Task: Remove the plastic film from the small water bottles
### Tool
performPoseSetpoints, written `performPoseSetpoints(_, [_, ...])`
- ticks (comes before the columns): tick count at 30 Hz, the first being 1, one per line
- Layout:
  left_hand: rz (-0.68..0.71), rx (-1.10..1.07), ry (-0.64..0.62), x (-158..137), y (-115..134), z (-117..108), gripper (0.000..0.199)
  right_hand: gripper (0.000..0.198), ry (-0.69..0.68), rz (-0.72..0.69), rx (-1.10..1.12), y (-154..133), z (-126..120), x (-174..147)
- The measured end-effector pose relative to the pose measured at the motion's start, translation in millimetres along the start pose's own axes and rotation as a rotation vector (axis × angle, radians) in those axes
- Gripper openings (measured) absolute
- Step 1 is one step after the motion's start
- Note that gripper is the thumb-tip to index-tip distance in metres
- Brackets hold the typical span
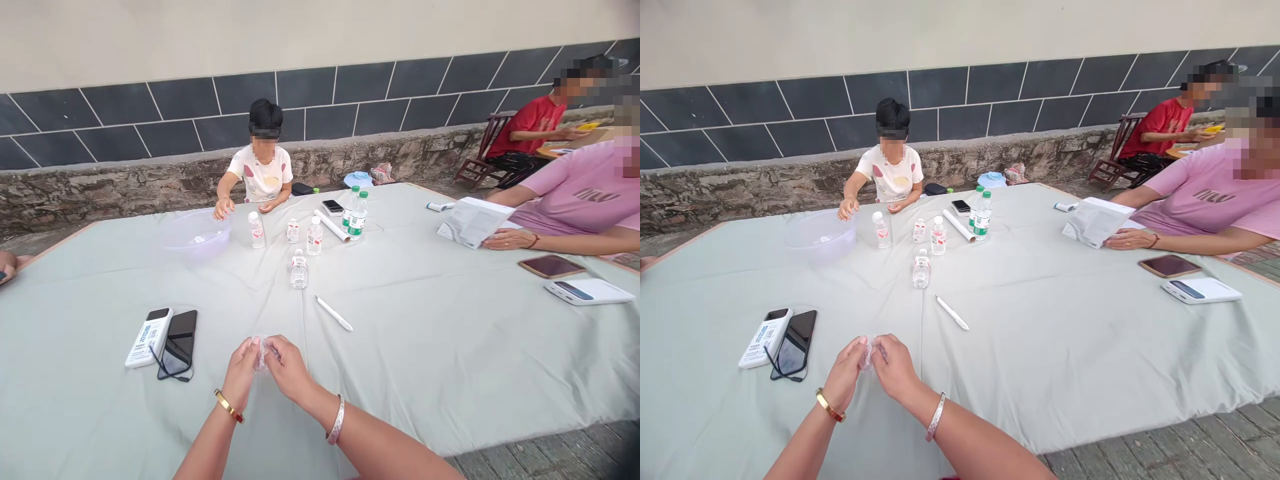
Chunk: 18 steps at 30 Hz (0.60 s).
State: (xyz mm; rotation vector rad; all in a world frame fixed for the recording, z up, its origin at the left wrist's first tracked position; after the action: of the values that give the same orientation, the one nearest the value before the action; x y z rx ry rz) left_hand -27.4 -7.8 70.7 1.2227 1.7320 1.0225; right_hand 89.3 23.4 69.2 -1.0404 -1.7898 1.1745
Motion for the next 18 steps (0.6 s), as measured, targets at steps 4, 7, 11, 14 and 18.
performPoseSetpoints(4, [0.088, 0.126, 0.127, 3, -6, 7, 0.039, 0.024, 0.000, 0.141, 0.251, 3, 2, -2])
performPoseSetpoints(7, [0.169, 0.141, 0.128, -1, -5, 8, 0.038, 0.028, 0.032, 0.276, 0.534, 1, -1, 0])
performPoseSetpoints(11, [0.139, 0.107, 0.110, 1, -11, 3, 0.034, 0.033, -0.069, 0.368, 0.733, -5, -5, -1])
performPoseSetpoints(14, [0.001, 0.008, 0.187, 13, -22, -3, 0.037, 0.037, -0.164, 0.367, 0.704, -2, -5, -2])
performPoseSetpoints(18, [-0.074, -0.196, 0.244, 43, -24, -18, 0.041, 0.040, -0.180, 0.339, 0.551, 20, -1, 3])
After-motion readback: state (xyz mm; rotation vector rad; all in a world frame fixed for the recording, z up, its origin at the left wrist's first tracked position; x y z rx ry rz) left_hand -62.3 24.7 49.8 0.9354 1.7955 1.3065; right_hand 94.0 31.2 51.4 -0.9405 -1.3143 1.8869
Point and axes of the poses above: each hand's wrist, its own x-axis towards the middle knuckle, its own z-axis out of the palm, y = z × x, the point moved 1 cm from there along x, towards the middle knuckle, and after that the axes turned 3 degrees about x, right-handed, at the moved point
